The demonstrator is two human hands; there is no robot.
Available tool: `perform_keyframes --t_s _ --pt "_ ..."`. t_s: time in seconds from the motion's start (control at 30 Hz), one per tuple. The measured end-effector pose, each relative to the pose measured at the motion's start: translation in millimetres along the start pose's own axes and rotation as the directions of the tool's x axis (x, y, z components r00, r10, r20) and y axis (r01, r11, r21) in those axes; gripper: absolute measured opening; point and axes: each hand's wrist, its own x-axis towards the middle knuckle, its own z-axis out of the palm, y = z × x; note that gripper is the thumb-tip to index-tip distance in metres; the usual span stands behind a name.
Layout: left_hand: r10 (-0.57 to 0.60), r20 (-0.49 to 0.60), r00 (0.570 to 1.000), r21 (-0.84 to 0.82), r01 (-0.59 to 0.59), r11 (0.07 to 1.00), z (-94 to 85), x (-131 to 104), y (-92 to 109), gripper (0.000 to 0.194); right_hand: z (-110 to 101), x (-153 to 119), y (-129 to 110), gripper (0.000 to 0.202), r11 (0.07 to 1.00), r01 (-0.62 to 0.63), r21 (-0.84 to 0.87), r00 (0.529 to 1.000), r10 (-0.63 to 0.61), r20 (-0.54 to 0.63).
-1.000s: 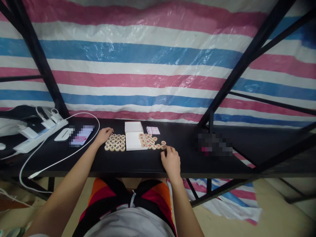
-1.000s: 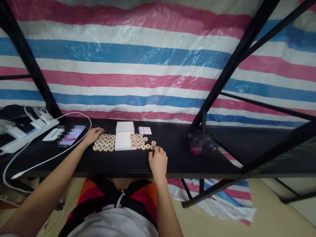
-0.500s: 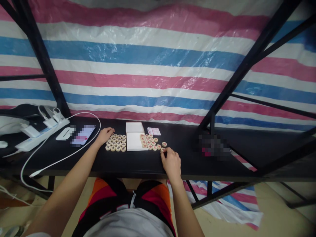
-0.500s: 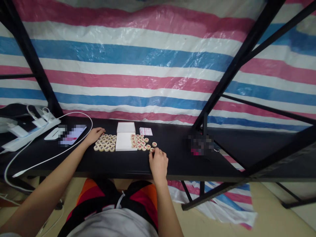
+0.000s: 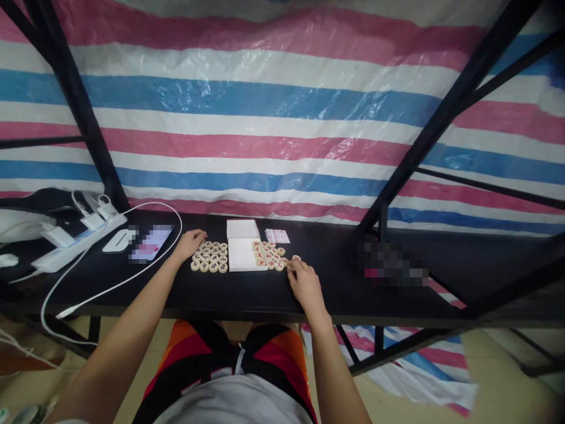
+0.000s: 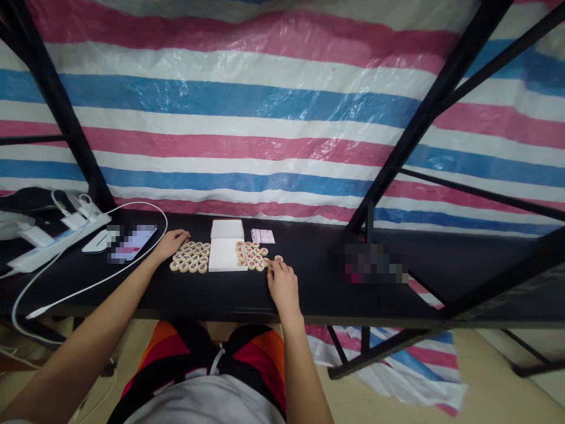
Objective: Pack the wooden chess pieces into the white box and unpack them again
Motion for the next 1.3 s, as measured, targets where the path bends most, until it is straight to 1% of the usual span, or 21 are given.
perform_keyframes --t_s 0.07,0.13,0.2,0.27,0.33,0.4,0.43,0.5,0.53,0.57,0.63,0.7,0.8,1.0,1.17,1.3 --pt "0.005 -0.001 1.0 -0.009 -0.005 1.0 0.3 0.0 -0.3 0.043 1.2 1.4 1.3 0.02 1.0 0.001 0.003 1.0 -0.001 0.01" --pt "0.004 -0.002 1.0 -0.011 -0.004 1.0 0.3 0.2 -0.5 0.042 1.0 0.5 3.0 0.023 0.999 -0.012 0.034 1.0 0.013 -0.017" --pt "0.002 -0.002 1.0 -0.001 -0.002 1.0 0.2 0.5 -0.6 0.042 -0.1 -1.9 3.4 0.023 0.994 -0.027 0.105 0.997 0.035 -0.075" --pt "0.004 0.0 1.0 0.012 -0.004 1.0 0.0 0.8 -0.6 0.043 -1.1 -4.2 0.1 0.021 0.977 -0.016 0.214 0.988 0.047 -0.144" --pt "0.01 0.001 1.0 0.017 -0.01 1.0 -0.2 0.9 -0.5 0.044 -1.0 -3.8 -9.3 0.02 0.947 0.047 0.318 0.981 0.016 -0.192" --pt "0.018 0.002 1.0 0.015 -0.018 1.0 -0.3 0.7 -0.4 0.044 0.4 2.4 -25.6 0.019 0.919 0.145 0.368 0.978 -0.076 -0.195" --pt "0.02 0.002 1.0 0.013 -0.02 1.0 -0.4 0.6 -0.5 0.044 1.3 8.2 -35.8 0.018 0.91 0.194 0.366 0.975 -0.138 -0.174" --pt "0.013 0.001 1.0 0.01 -0.013 1.0 -0.4 0.4 -0.8 0.044 3.5 24.8 -57.9 0.015 0.902 0.286 0.323 0.958 -0.276 -0.078" --pt "0.005 0.0 1.0 0.009 -0.005 1.0 -0.4 0.4 -1.0 0.044 4.9 34.9 -68.5 0.013 0.896 0.344 0.279 0.935 -0.354 -0.015" --pt "-0.002 -0.001 1.0 0.008 0.002 1.0 -0.3 0.5 -1.1 0.044 6.5 45.4 -78.1 0.012 0.896 0.384 0.224 0.915 -0.401 0.036" --pt "-0.004 -0.002 1.0 0.01 0.004 1.0 -0.3 0.8 -1.4 0.044 10.8 65.2 -92.6 0.013 0.909 0.403 0.106 0.902 -0.414 0.124" --pt "0.004 -0.003 1.0 0.014 -0.004 1.0 -0.3 1.0 -1.3 0.044 15.9 79.8 -99.6 0.016 0.921 0.389 0.001 0.903 -0.382 0.198" --pt "-0.008 0.0 1.0 0.015 0.008 1.0 -0.3 1.1 -1.1 0.044 23.3 89.2 -98.9 0.019 0.936 0.346 -0.071 0.914 -0.319 0.251" --pt "0.005 0.007 1.0 0.038 -0.005 0.999 -0.5 1.8 -1.1 0.045 30.3 85.7 -88.3 0.021 0.949 0.312 -0.043 0.936 -0.299 0.184" --pt "0.018 -0.005 1.0 0.029 -0.018 0.999 -0.5 1.2 -0.6 0.043 32.4 83.7 -84.5 0.024 0.96 0.279 -0.005 0.947 -0.274 0.169" --pt "0.005 -0.012 1.0 0.021 -0.005 1.0 -0.9 0.1 0.6 0.042 34.6 83.4 -79.3 0.032 0.961 0.272 0.049 0.948 -0.276 0.16"
